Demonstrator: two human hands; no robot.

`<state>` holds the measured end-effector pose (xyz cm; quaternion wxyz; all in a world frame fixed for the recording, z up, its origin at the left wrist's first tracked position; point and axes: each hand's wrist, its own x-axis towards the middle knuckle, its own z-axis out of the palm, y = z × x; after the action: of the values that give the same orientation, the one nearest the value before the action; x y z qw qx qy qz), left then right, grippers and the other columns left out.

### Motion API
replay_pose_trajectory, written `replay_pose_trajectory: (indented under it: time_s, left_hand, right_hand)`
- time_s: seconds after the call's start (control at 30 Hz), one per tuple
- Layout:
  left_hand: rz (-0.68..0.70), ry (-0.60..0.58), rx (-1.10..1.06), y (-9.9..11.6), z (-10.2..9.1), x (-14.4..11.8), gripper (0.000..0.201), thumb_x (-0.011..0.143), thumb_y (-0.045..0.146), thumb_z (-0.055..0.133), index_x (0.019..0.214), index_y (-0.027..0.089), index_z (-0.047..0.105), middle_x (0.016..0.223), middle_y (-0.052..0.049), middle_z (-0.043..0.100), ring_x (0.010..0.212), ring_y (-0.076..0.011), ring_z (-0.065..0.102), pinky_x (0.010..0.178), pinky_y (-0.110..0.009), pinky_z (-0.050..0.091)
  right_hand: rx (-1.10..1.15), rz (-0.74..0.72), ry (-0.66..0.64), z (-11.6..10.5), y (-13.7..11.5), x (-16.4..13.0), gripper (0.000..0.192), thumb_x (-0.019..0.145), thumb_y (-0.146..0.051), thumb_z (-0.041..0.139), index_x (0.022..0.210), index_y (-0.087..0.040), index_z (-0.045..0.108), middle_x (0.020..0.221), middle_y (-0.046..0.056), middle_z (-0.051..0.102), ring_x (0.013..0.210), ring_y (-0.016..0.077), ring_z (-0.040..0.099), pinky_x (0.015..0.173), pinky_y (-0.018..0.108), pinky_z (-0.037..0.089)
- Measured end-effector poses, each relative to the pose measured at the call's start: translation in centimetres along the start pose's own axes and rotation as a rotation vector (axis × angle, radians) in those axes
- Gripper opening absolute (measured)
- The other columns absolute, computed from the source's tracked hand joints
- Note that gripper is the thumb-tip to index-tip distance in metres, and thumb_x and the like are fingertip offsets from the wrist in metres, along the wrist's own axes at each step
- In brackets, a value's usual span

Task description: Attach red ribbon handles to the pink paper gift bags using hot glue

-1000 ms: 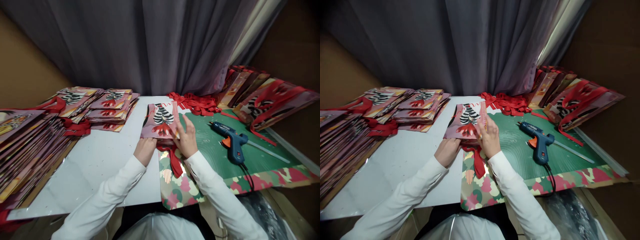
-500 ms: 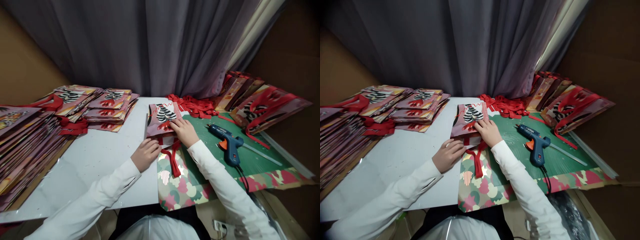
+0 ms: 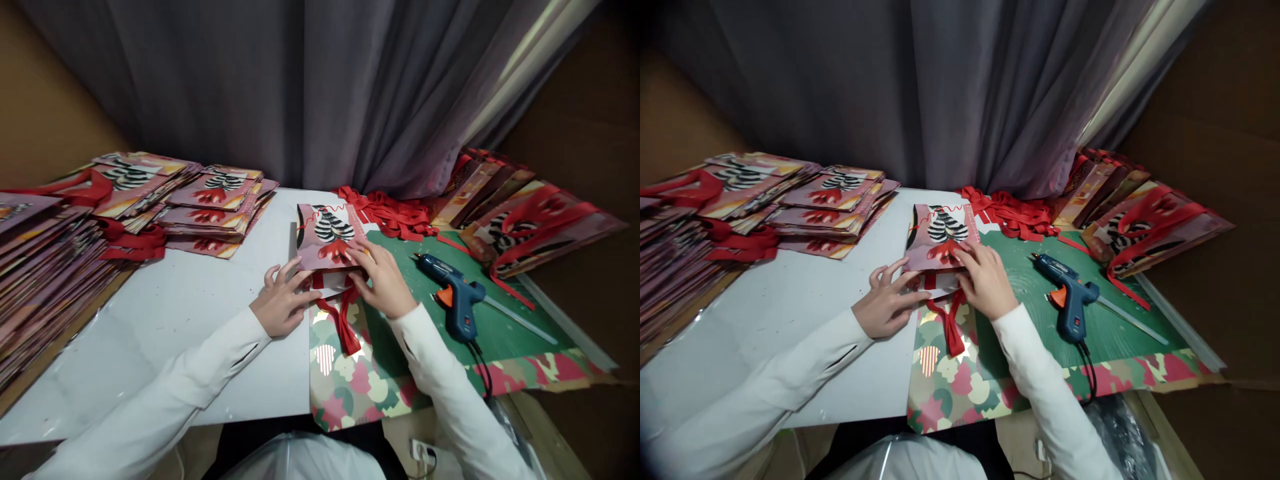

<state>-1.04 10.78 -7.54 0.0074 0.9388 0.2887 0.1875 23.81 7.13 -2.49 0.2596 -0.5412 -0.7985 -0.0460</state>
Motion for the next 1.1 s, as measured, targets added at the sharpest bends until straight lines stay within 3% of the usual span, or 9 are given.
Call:
replay_pose_trajectory:
  time_s: [0.07, 0.17, 0.27, 0.5, 0.63, 0.77, 0.83, 0.97, 1.1]
  left_hand:
    - [-0.014, -0.012, -0.004, -0.1, 0.1, 0.0, 0.051, 0.071, 0.019, 0.054, 0.118, 0.037, 0.064, 0.137, -0.010, 0.046, 0.138, -0.0423, 0.020, 0.097, -0.059, 0.023]
    - [-0.035, -0.032, -0.018, 0.0, 0.2, 0.0, 0.051, 0.071, 0.021, 0.054, 0.118, 0.037, 0.065, 0.138, -0.009, 0.044, 0.138, -0.0424, 0.018, 0.094, -0.055, 0.026]
    - [-0.059, -0.035, -0.034, 0.4, 0.3, 0.0, 0.052, 0.071, 0.020, 0.054, 0.119, 0.037, 0.064, 0.138, -0.008, 0.043, 0.137, -0.0427, 0.018, 0.093, -0.054, 0.026]
    - [-0.084, -0.026, -0.010, 1.2, 0.3, 0.1, 0.051, 0.073, 0.020, 0.053, 0.120, 0.037, 0.063, 0.136, -0.010, 0.043, 0.137, -0.0424, 0.019, 0.088, -0.051, 0.028]
    - [-0.103, -0.049, 0.001, 1.2, 0.3, 0.2, 0.053, 0.073, 0.020, 0.054, 0.122, 0.038, 0.062, 0.136, -0.010, 0.043, 0.137, -0.0424, 0.018, 0.088, -0.051, 0.027]
    - [-0.096, -0.047, 0.011, 1.2, 0.5, 0.1, 0.053, 0.074, 0.020, 0.054, 0.123, 0.039, 0.061, 0.136, -0.010, 0.043, 0.138, -0.0414, 0.017, 0.087, -0.051, 0.027]
    - [-0.092, -0.037, 0.010, 1.3, 0.6, 0.1, 0.055, 0.074, 0.020, 0.054, 0.124, 0.040, 0.060, 0.136, -0.010, 0.043, 0.137, -0.0420, 0.018, 0.088, -0.051, 0.027]
    - [-0.096, -0.025, -0.012, 1.4, 0.6, 0.1, 0.057, 0.074, 0.019, 0.055, 0.127, 0.040, 0.058, 0.138, -0.009, 0.041, 0.136, -0.0430, 0.020, 0.091, -0.051, 0.027]
    - [-0.095, -0.017, -0.001, 1.5, 0.6, 0.1, 0.055, 0.075, 0.020, 0.055, 0.127, 0.039, 0.058, 0.138, -0.010, 0.039, 0.136, -0.0436, 0.020, 0.089, -0.052, 0.027]
  right_hand:
    - [0.138, 0.109, 0.061, -0.7, -2.5, -2.3, 0.030, 0.091, -0.020, 0.046, 0.119, -0.020, 0.058, 0.119, 0.013, 0.059, 0.114, 0.0255, 0.054, 0.096, 0.041, 0.044]
    - [0.291, 0.210, -0.133, -1.0, -5.7, -6.4, 0.027, 0.092, -0.020, 0.044, 0.116, -0.024, 0.057, 0.103, 0.009, 0.062, 0.098, 0.0249, 0.059, 0.084, 0.039, 0.050]
    - [0.405, 0.351, -0.203, -0.3, -7.2, -9.9, 0.030, 0.090, -0.022, 0.049, 0.120, -0.026, 0.054, 0.101, 0.008, 0.063, 0.094, 0.0250, 0.061, 0.079, 0.038, 0.052]
    - [0.592, 0.729, -0.006, 1.8, -7.9, -12.2, 0.025, 0.091, -0.032, 0.048, 0.112, -0.025, 0.058, 0.084, 0.005, 0.067, 0.069, 0.0208, 0.063, 0.063, 0.032, 0.051]
    - [0.706, 0.828, 0.062, 2.1, -7.3, -12.2, 0.027, 0.093, -0.035, 0.044, 0.112, -0.024, 0.059, 0.078, 0.004, 0.066, 0.065, 0.0208, 0.062, 0.058, 0.032, 0.050]
    - [0.355, 0.762, 0.140, 1.3, -7.2, -12.0, 0.024, 0.094, -0.031, 0.042, 0.099, -0.023, 0.064, 0.105, 0.012, 0.062, 0.096, 0.0271, 0.060, 0.084, 0.042, 0.048]
    - [0.212, 0.639, 0.126, 0.9, -7.8, -11.5, 0.024, 0.094, -0.029, 0.043, 0.106, -0.024, 0.063, 0.114, 0.013, 0.058, 0.107, 0.0287, 0.055, 0.091, 0.045, 0.044]
    - [0.137, 0.350, -0.026, 1.6, -9.8, -9.6, 0.032, 0.094, -0.021, 0.045, 0.124, -0.023, 0.056, 0.119, 0.011, 0.058, 0.110, 0.0264, 0.052, 0.093, 0.044, 0.043]
    - [-0.040, 0.281, -0.105, 3.7, -11.2, -8.0, 0.042, 0.090, -0.013, 0.049, 0.132, -0.018, 0.052, 0.125, 0.012, 0.056, 0.110, 0.0280, 0.049, 0.095, 0.046, 0.042]
